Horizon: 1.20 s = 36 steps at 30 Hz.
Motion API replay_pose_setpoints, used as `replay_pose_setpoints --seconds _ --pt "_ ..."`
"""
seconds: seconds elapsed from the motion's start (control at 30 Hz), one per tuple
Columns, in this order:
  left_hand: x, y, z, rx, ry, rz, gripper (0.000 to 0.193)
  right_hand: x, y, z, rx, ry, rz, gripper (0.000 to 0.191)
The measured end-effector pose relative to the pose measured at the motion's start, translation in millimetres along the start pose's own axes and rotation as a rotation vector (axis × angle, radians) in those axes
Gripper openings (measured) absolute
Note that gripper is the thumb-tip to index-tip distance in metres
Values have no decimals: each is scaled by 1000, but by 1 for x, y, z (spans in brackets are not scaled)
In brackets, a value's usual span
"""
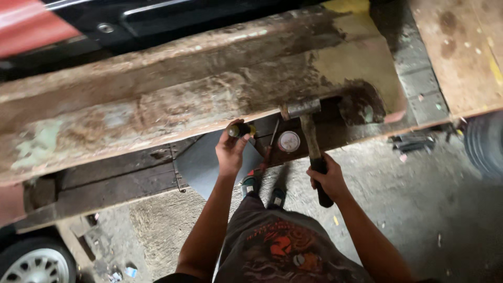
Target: The person retrieves a hammer and a metal punch from a cluttered shelf, then uses them to work on a large, rusty car bumper placed on a wooden workbench. They repeatedly strike the punch against the bumper's surface, likely to remove rust or reshape the metal.
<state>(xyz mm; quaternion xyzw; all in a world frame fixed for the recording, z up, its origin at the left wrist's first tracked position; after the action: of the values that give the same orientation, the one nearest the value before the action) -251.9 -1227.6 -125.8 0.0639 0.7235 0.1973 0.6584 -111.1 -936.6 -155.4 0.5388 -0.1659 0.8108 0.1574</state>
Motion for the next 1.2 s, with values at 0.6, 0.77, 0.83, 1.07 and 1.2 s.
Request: replay_pose_setpoints --seconds 0.6,0.77,0.83,1.07,1.2 --pt "77 182 12 492 -256 58 42 23 -91 39 -395 -45 -37 44" --pt "102 247 34 563 -241 -217 48 35 -142 36 -445 -71 -37 34" --pt "107 273 41 572 -211 -163 48 41 -163 33 -451 -87 -24 34" --pt "141 310 56 547 -170 -195 46 51 -226 27 -457 -49 123 35" --pt "154 316 60 546 -215 -190 49 56 -242 22 -463 -43 79 39"
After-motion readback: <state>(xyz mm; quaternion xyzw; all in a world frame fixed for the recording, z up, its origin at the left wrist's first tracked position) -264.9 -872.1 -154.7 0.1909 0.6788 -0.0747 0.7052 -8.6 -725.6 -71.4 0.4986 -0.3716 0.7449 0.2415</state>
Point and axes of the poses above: each hand's wrist, its own z-axis away from the middle knuckle, its own y-axis out of the palm, x = y × z, the point moved 7 cm from there along -z, towards the middle knuckle, and after that the axes turned 15 degrees about -x, right-handed, at the moved point
